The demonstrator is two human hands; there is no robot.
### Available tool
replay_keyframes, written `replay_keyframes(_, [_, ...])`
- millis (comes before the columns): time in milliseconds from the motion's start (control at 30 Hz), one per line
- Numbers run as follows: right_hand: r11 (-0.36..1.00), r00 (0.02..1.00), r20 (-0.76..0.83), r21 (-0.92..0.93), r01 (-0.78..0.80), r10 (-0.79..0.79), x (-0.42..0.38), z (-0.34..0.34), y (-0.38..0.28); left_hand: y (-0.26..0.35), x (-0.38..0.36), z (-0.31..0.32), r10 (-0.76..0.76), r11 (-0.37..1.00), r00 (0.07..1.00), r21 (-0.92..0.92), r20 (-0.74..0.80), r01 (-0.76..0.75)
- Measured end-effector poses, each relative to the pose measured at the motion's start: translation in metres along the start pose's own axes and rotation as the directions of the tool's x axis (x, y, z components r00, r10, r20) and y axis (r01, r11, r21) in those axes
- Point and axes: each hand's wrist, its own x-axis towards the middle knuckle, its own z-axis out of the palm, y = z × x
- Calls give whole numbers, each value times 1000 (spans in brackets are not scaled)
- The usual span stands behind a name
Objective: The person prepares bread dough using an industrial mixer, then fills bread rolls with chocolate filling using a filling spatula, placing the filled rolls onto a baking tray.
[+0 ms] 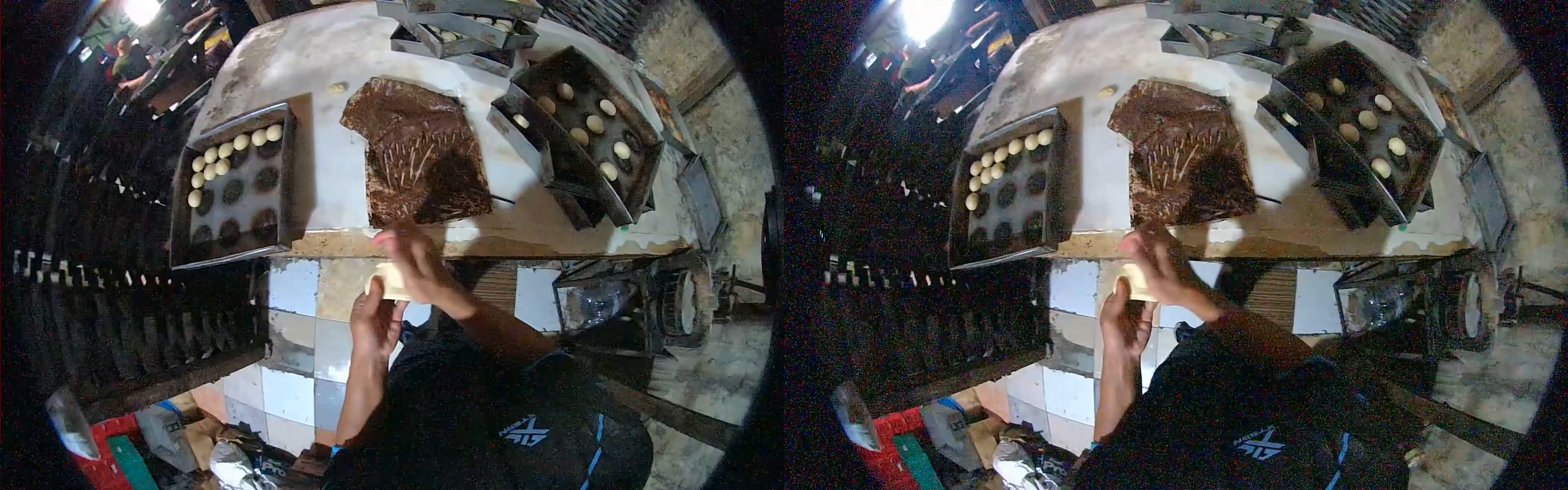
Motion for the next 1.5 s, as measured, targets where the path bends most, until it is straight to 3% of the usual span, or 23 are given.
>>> replay_keyframes(33, [980, 974, -100, -17, 201, -201, -2, -2, 27, -9, 2, 27, 182, 980, 948, 132, -263, -151])
replay_keyframes(67, [991, 992, -31, 63, -121, 123, -2, -22, 21, -6, 4, 29, 114, 993, 955, 67, -276, -99])
replay_keyframes(133, [962, 934, -310, -149, -230, 176, 5, -61, 71, -1, 11, 24, 70, 996, 968, 72, -243, -54])
replay_keyframes(167, [896, 948, -316, -430, -110, -35, 7, -97, 105, 2, 16, 21, 36, 996, 976, 91, -213, -17])
replay_keyframes(200, [685, 975, -217, -704, -189, 47, -1, -135, 164, 7, 19, 14, 35, 985, 971, 174, -238, 7])
replay_keyframes(267, [419, 990, 137, -901, 111, 33, 5, -174, 181, 12, 31, 21, 88, 974, 961, 223, -263, -28])
replay_keyframes(333, [403, 982, 177, -905, 138, 62, 9, -192, 201, 19, 49, 54, 240, 937, 876, 335, -419, -97])
replay_keyframes(500, [591, 870, 373, -797, 124, 321, 52, -190, 136, 46, 78, 35, 325, 822, 909, 553, -260, -136])
replay_keyframes(600, [472, 789, 368, -874, 114, 491, 83, -186, 134, 52, 96, 14, 407, 800, 851, 578, -332, -157])
replay_keyframes(800, [463, 863, 171, -883, -79, 474, 126, -160, 311, 43, 140, 55, 444, 786, 858, 572, -258, -235])
replay_keyframes(867, [719, 710, -114, 101, -688, 695, 134, -97, 406, 43, 148, 52, 447, 795, 862, 549, -239, -260])
replay_keyframes(900, [717, 709, -108, 106, -689, 697, 110, -145, 367, 44, 152, 53, 450, 792, 860, 554, -243, -258])
replay_keyframes(933, [796, 883, -9, -429, -428, 470, 127, -151, 309, 43, 156, 55, 465, 781, 852, 565, -241, -266])
replay_keyframes(967, [605, 936, 218, -796, 6, 278, 149, -147, 238, 43, 160, 56, 477, 771, 846, 576, -238, -272])
replay_keyframes(1000, [608, 936, 214, -794, -1, 281, 155, -160, 232, 42, 167, 58, 473, 770, 848, 581, -239, -265])
replay_keyframes(1067, [891, 658, 651, -62, -451, 378, 165, -186, 232, 39, 179, 60, 498, 746, 816, 625, -293, -230])
replay_keyframes(1167, [916, 886, 430, 261, -306, 173, 129, -175, 191, 34, 197, 27, 362, 860, 842, 492, -400, -136])
replay_keyframes(1233, [941, 851, 438, 31, -336, 289, 108, -169, 162, 24, 207, 33, 289, 887, 861, 455, -419, -76])
replay_keyframes(1300, [903, 953, 195, -321, 284, -231, 75, -146, 189, 14, 215, 35, 151, 959, 929, 279, -337, -54])
replay_keyframes(1333, [901, 955, 187, -329, 282, -230, 75, -153, 170, 14, 214, 44, 121, 946, 903, 324, -413, 22])
replay_keyframes(1400, [819, 785, 275, -344, -459, 555, 72, -168, 131, 12, 212, 49, 148, 931, 903, 366, -403, 11])
replay_keyframes(1433, [821, 792, 266, -346, -453, 549, 62, -171, 137, 11, 210, 50, 185, 916, 896, 401, -402, -9])
replay_keyframes(1500, [771, 935, 287, -636, 24, 207, 28, -178, 171, 14, 201, 41, 226, 907, 904, 417, -362, -60])
